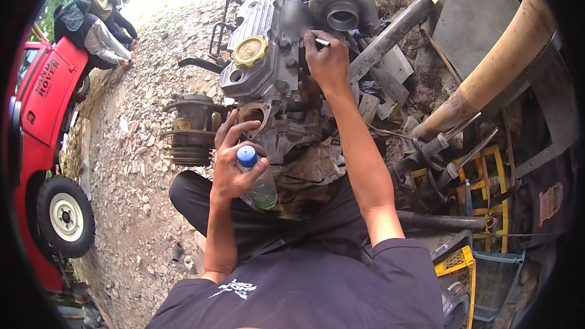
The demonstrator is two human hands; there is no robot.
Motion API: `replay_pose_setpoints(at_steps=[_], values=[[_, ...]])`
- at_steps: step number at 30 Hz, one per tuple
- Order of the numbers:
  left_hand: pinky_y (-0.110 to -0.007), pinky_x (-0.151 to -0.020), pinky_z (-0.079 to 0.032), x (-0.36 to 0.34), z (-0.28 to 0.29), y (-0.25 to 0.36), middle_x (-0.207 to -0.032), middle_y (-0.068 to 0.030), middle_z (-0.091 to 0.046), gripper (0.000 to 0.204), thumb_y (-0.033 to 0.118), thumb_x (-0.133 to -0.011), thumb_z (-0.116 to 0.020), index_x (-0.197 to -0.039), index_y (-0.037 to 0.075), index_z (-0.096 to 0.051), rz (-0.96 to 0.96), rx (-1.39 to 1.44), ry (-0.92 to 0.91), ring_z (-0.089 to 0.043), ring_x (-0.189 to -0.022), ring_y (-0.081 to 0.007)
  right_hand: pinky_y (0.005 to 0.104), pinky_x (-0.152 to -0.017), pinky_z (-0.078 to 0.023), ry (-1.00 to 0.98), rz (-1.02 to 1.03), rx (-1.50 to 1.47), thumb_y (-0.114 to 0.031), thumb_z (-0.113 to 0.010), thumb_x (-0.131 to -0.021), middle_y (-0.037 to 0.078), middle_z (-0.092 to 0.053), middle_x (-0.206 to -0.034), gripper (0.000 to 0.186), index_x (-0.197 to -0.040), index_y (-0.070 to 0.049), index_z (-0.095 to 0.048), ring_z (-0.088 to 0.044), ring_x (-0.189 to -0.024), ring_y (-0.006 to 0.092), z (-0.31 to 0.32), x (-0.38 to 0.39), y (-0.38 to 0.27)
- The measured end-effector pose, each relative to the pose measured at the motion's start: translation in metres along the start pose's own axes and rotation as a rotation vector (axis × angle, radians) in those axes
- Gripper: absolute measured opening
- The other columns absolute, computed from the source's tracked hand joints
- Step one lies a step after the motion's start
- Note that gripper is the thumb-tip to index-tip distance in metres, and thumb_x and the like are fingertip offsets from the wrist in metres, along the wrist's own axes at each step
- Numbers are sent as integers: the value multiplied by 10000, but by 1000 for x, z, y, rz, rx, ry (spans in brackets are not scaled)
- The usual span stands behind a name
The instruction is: The person is cleaning and manipulating components of a detached engine block while sitting on the ground, using a cloth to wipe parts and a tool to reach into small openings.
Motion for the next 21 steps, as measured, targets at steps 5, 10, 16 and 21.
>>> replay_pose_setpoints(at_steps=[5, 10, 16, 21], values=[[-533, -1224, -162, -22, 17, 17, -1452, -104, -565, 149, 241, -706, -769, -779, 111, -762, -18, 167, 66, -252, -1521, -394, 390, -736, -547, -28, 60, 148, -305, -713, -933, 225, -726, -853, 314, -968, 2, -762, -726, -825, 364, -2, -2, 6], [-520, -1214, -215, -43, -1, 3, -1449, -113, -574, 165, 234, -732, -738, -818, 95, -766, 28, 331, 53, -289, -1502, -397, 428, -717, -557, -45, -13, 84, -289, -682, -930, 226, -710, -785, 286, -899, -21, -778, -707, -772, 402, 3, -9, 4], [-480, -1183, -283, -37, -14, -2, -1361, -86, -640, 171, 255, -752, -743, -800, 93, -766, 20, 201, 67, -398, -1427, -369, 336, -673, -548, -140, -214, -50, -323, -693, -938, 127, -751, -751, 312, -930, -25, -784, -749, -718, 227, 33, 2, -33], [-472, -1173, -289, -38, -15, -1, -1369, -75, -636, 176, 259, -754, -750, -809, 93, -768, 27, 217, 41, -399, -1422, -360, 324, -672, -540, -52, -138, -228, -297, -673, -957, 113, -754, -762, 293, -1026, -31, -774, -739, -716, 211, 17, -13, -35]])
Point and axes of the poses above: each hand's wrist, its own x-axis away from the middle knuckle, its own z-axis out of the back of the hand, y = z × x, the point moved 6 cm from there along -x, towards the middle knuckle
